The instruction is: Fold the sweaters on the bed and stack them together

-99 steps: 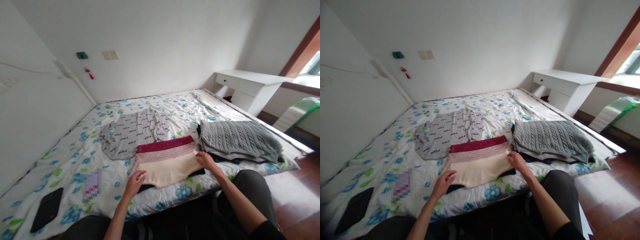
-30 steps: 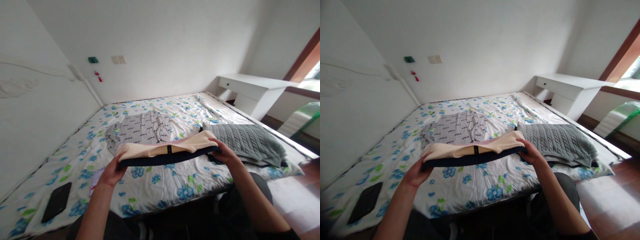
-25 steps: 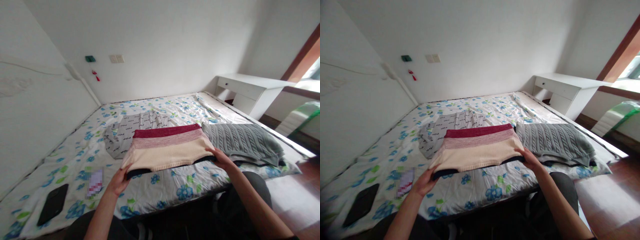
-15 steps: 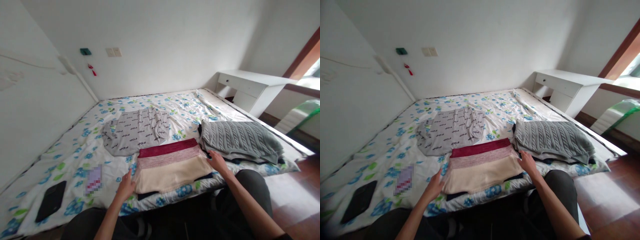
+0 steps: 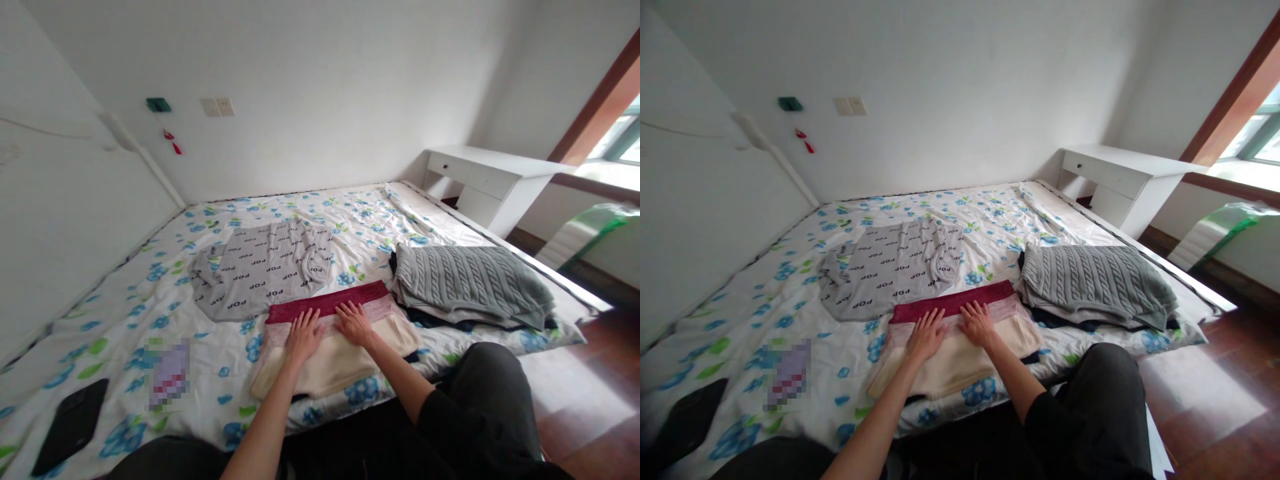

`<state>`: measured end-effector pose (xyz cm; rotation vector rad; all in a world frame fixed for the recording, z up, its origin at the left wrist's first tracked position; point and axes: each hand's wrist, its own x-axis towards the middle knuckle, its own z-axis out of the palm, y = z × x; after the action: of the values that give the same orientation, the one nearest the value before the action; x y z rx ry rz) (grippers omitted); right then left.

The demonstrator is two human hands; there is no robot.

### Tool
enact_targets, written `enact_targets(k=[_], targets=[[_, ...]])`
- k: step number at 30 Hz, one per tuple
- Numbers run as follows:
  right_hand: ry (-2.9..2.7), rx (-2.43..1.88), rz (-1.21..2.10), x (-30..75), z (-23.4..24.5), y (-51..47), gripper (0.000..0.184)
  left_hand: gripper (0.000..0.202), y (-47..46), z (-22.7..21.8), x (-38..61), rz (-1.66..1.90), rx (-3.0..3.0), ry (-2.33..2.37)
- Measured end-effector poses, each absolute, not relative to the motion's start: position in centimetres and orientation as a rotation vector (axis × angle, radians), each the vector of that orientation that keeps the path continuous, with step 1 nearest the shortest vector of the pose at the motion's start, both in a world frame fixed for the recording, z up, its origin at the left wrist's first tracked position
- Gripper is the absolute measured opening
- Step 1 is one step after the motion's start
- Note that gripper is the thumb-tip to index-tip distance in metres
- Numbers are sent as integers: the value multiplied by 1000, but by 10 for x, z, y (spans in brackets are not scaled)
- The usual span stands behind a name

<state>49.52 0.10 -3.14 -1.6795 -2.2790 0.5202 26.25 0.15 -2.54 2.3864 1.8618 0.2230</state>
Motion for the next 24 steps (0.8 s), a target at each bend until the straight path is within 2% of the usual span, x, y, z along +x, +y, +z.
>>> enact_targets(k=[3,7,13,24], targets=[[-2192,-1799,417,552,-55,-1,69,69,5,-37,212,189,2339,2012],[-2120,-1922,290,610,-68,0,67,69,4,-42,162,171,2197,2174],[-1996,-1979,203,612,-73,-7,63,69,-6,-48,156,215,2128,2217],[-1699,-2042,308,631,-66,-37,63,70,-41,-47,119,347,2000,2252]])
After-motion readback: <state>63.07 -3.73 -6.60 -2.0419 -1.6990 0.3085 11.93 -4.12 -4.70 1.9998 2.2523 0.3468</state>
